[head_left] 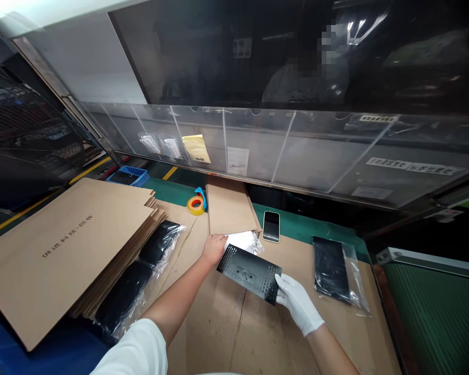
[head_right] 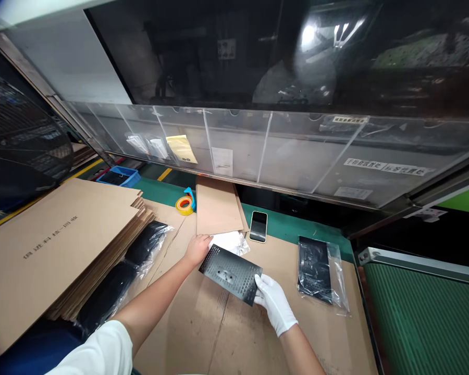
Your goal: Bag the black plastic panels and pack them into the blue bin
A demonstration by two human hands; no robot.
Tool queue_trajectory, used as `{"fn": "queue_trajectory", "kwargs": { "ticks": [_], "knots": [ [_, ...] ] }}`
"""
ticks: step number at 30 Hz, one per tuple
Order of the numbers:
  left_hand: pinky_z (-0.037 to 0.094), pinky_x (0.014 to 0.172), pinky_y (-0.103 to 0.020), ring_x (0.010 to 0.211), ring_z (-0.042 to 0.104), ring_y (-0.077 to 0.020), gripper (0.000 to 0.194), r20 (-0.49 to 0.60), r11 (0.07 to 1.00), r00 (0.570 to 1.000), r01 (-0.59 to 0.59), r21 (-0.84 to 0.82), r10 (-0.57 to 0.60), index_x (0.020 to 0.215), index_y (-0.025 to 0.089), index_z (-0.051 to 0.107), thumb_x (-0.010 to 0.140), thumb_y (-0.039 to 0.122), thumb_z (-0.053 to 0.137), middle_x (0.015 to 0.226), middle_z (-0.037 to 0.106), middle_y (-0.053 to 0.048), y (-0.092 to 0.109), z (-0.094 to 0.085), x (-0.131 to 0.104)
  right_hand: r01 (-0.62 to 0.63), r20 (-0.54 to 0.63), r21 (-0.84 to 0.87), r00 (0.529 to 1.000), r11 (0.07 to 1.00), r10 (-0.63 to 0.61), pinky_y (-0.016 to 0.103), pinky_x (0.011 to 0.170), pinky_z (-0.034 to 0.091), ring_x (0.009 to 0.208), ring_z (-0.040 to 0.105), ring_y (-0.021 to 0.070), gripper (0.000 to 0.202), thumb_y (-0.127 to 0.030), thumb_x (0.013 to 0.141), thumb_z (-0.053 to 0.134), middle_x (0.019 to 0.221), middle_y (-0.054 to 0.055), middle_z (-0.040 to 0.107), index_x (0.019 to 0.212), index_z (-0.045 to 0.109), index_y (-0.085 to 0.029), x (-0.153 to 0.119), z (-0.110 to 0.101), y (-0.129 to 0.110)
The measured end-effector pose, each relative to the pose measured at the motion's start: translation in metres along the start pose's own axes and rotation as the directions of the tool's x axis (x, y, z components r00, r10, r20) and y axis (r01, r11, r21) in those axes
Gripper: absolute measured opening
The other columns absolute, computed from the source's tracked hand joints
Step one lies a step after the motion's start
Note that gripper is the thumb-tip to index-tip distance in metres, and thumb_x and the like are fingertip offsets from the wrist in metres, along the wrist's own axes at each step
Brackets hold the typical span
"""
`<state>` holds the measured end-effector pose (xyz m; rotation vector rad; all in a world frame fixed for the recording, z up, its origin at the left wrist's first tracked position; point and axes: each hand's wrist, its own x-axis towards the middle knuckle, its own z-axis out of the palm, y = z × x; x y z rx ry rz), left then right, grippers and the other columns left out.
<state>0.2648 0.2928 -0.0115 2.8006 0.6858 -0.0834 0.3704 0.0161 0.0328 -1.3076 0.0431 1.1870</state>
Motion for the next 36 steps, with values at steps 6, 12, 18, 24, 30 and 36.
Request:
{"fn": "queue_trajectory", "kwargs": {
  "ticks": [6, 12, 18, 24, 30, 36],
  "knots": [
    [0.045, 0.088, -0.034, 0.1, 0.06, -0.0224, 0.034, -0.002, 0.998, 0.999, -0.054, 0.029, 0.054, 0.115, 0.016, 0.063, 0.092, 0.008, 0.039, 0.112, 0.065, -0.01, -0.005, -0.001, -0.005, -0.013, -0.025, -0.016, 1.0, 1.0, 0.012, 0.032, 0.071, 0.059, 0.082, 0.073, 0.0225, 0.037, -0.046, 0.072, 0.077, 0.093, 0.009, 0.075, 0.092, 0.065, -0.017, 0.008, -0.001, -0.003],
    [0.04, 0.097, -0.04, 0.107, 0.058, -0.0248, 0.031, -0.001, 0.985, 0.987, -0.16, 0.067, 0.161, 0.112, 0.019, 0.067, 0.092, 0.011, 0.044, 0.112, 0.068, -0.009, -0.014, -0.003, -0.008, -0.037, 0.014, 0.001, 0.999, 0.999, 0.037, 0.029, 0.066, 0.059, 0.078, 0.073, 0.0213, 0.036, -0.044, 0.073, 0.077, 0.09, 0.01, 0.076, 0.093, 0.066, -0.016, 0.01, 0.003, -0.003],
    [0.045, 0.093, -0.04, 0.106, 0.061, -0.0254, 0.039, 0.034, 0.963, 0.968, -0.251, 0.102, 0.249, 0.127, 0.016, 0.058, 0.092, 0.01, 0.042, 0.121, 0.065, -0.013, -0.022, 0.0, -0.01, -0.066, 0.05, 0.068, 0.997, 0.995, 0.062, 0.032, 0.072, 0.061, 0.083, 0.073, 0.0238, 0.035, -0.039, 0.072, 0.079, 0.093, 0.011, 0.076, 0.093, 0.065, -0.015, 0.014, 0.008, -0.001],
    [0.051, 0.087, -0.035, 0.096, 0.066, -0.0219, 0.045, 0.072, 0.933, 0.942, -0.335, 0.13, 0.328, 0.131, 0.015, 0.054, 0.089, 0.006, 0.041, 0.127, 0.063, -0.012, -0.027, 0.01, -0.008, -0.015, -0.055, 0.14, 0.998, 0.99, 0.023, 0.032, 0.073, 0.061, 0.086, 0.073, 0.0241, 0.039, -0.038, 0.069, 0.081, 0.097, 0.01, 0.076, 0.096, 0.064, -0.016, 0.029, -0.006, 0.015],
    [0.051, 0.088, -0.036, 0.1, 0.065, -0.0242, 0.049, 0.079, 0.914, 0.921, -0.388, 0.123, 0.38, 0.133, 0.015, 0.052, 0.087, 0.004, 0.042, 0.132, 0.06, -0.013, -0.029, 0.012, -0.01, -0.017, -0.035, 0.163, 0.999, 0.986, 0.023, 0.032, 0.074, 0.061, 0.089, 0.073, 0.0242, 0.043, -0.038, 0.071, 0.079, 0.103, 0.01, 0.075, 0.105, 0.065, -0.017, 0.02, -0.005, 0.017],
    [0.05, 0.09, -0.037, 0.1, 0.065, -0.0236, 0.046, 0.065, 0.882, 0.883, -0.469, 0.047, 0.466, 0.13, 0.017, 0.056, 0.087, 0.004, 0.043, 0.129, 0.062, -0.014, -0.035, 0.009, -0.013, -0.046, -0.014, 0.206, 0.999, 0.977, 0.05, 0.036, 0.078, 0.061, 0.092, 0.073, 0.0275, 0.038, -0.033, 0.068, 0.081, 0.099, 0.011, 0.076, 0.098, 0.066, -0.016, 0.024, -0.002, 0.014]
  ]
}}
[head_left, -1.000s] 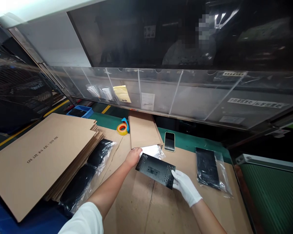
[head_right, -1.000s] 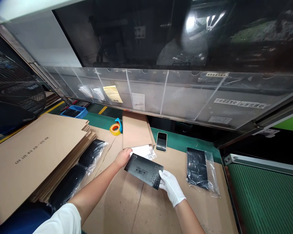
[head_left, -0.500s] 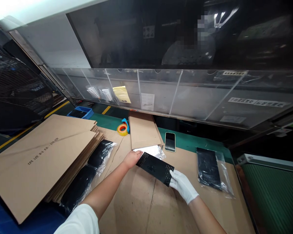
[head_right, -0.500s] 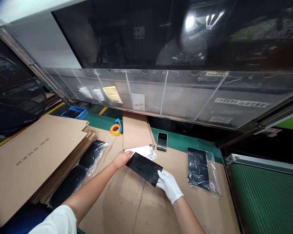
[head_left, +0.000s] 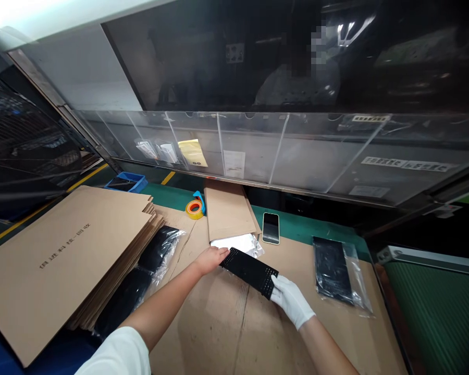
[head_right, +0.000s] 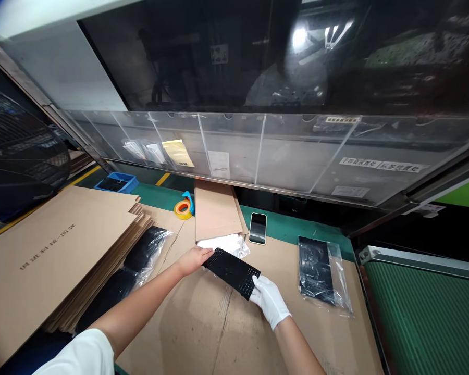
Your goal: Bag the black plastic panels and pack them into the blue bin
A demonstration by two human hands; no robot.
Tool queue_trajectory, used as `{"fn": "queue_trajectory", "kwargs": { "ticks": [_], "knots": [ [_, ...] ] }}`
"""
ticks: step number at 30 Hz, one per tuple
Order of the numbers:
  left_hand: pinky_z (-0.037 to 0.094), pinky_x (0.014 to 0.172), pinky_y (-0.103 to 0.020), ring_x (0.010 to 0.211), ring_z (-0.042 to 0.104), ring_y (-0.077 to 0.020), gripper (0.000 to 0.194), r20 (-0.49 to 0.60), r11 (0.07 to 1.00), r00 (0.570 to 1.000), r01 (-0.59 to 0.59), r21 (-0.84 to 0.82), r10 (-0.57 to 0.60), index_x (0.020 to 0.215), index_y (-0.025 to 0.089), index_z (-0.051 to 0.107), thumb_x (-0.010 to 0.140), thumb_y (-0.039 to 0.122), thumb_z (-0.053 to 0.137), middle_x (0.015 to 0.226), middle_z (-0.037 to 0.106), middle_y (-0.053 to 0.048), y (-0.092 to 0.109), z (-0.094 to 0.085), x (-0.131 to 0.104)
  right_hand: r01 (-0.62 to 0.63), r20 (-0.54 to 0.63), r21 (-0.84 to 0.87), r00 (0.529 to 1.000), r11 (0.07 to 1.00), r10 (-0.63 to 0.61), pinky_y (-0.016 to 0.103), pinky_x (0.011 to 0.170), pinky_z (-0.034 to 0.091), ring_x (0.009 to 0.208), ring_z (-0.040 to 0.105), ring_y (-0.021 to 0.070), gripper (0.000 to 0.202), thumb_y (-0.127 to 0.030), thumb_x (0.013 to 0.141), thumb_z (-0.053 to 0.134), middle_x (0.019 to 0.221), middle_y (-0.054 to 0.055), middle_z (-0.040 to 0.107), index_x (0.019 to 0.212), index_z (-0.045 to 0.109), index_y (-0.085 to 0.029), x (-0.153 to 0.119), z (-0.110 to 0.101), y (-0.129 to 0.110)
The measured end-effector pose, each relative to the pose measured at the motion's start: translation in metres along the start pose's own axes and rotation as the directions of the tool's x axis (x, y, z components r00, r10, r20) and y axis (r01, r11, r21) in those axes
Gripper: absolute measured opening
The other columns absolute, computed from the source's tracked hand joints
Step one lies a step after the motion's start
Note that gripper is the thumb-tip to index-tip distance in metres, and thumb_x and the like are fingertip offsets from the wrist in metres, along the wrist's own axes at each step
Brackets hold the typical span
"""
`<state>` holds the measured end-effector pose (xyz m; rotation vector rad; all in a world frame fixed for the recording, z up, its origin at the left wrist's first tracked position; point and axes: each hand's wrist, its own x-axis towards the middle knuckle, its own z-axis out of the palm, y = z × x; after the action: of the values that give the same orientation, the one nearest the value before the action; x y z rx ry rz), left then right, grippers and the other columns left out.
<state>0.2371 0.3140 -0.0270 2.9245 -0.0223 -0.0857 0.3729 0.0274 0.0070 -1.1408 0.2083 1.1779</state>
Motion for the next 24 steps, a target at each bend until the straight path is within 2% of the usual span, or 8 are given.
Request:
{"fn": "queue_trajectory", "kwargs": {
  "ticks": [4, 7, 12, 18, 21, 24],
  "knots": [
    [0.05, 0.088, -0.037, 0.097, 0.066, -0.0244, 0.047, -0.067, 1.0, 0.998, -0.011, -0.026, 0.009, 0.129, 0.014, 0.056, 0.086, 0.002, 0.042, 0.129, 0.061, -0.017, 0.001, 0.003, -0.001, 0.041, -0.064, 0.037, 0.997, 0.998, -0.038, 0.034, 0.079, 0.06, 0.097, 0.071, 0.0264, 0.041, -0.037, 0.068, 0.08, 0.106, 0.011, 0.075, 0.102, 0.065, -0.018, 0.008, -0.002, 0.011],
    [0.05, 0.087, -0.036, 0.099, 0.066, -0.0252, 0.048, -0.102, 0.998, 0.994, -0.035, -0.043, 0.03, 0.13, 0.015, 0.056, 0.085, 0.004, 0.045, 0.132, 0.06, -0.014, 0.011, 0.006, -0.003, 0.053, -0.066, 0.074, 0.997, 0.996, -0.048, 0.034, 0.078, 0.06, 0.097, 0.071, 0.0269, 0.043, -0.038, 0.068, 0.081, 0.111, 0.012, 0.073, 0.103, 0.065, -0.019, 0.009, 0.003, 0.024],
    [0.051, 0.083, -0.036, 0.095, 0.067, -0.0231, 0.045, -0.067, 0.992, 0.99, -0.117, 0.055, 0.121, 0.132, 0.014, 0.054, 0.089, 0.007, 0.042, 0.132, 0.06, -0.016, 0.034, 0.008, -0.006, 0.038, -0.015, 0.13, 0.999, 0.991, -0.036, 0.036, 0.081, 0.059, 0.098, 0.071, 0.0271, 0.05, -0.033, 0.062, 0.085, 0.108, 0.012, 0.074, 0.105, 0.065, -0.017, 0.012, 0.019, 0.041],
    [0.05, 0.08, -0.041, 0.085, 0.068, -0.0222, 0.04, -0.175, 0.975, 0.965, -0.171, 0.14, 0.194, 0.13, 0.01, 0.053, 0.093, 0.01, 0.038, 0.127, 0.062, -0.019, 0.061, 0.006, -0.013, 0.045, 0.044, 0.188, 0.998, 0.981, -0.054, 0.034, 0.086, 0.057, 0.1, 0.07, 0.0247, 0.052, -0.035, 0.06, 0.087, 0.109, 0.01, 0.074, 0.104, 0.066, -0.018, 0.024, 0.028, 0.05],
    [0.05, 0.075, -0.04, 0.075, 0.066, -0.0198, 0.038, -0.195, 0.963, 0.955, -0.182, 0.2, 0.222, 0.126, 0.008, 0.056, 0.094, 0.009, 0.035, 0.126, 0.063, -0.019, 0.078, 0.007, -0.02, 0.027, 0.068, 0.182, 0.997, 0.983, -0.04, 0.034, 0.084, 0.057, 0.095, 0.072, 0.0237, 0.05, -0.033, 0.058, 0.088, 0.103, 0.009, 0.076, 0.101, 0.067, -0.018, 0.027, 0.028, 0.052],
    [0.051, 0.075, -0.039, 0.075, 0.065, -0.0194, 0.036, -0.241, 0.955, 0.94, -0.186, 0.231, 0.242, 0.124, 0.005, 0.056, 0.093, 0.009, 0.037, 0.125, 0.064, -0.018, 0.099, 0.009, -0.029, 0.026, 0.082, 0.184, 0.996, 0.983, -0.042, 0.036, 0.086, 0.057, 0.093, 0.072, 0.0233, 0.049, -0.033, 0.059, 0.088, 0.1, 0.009, 0.076, 0.101, 0.068, -0.018, 0.023, 0.029, 0.058]
  ]
}}
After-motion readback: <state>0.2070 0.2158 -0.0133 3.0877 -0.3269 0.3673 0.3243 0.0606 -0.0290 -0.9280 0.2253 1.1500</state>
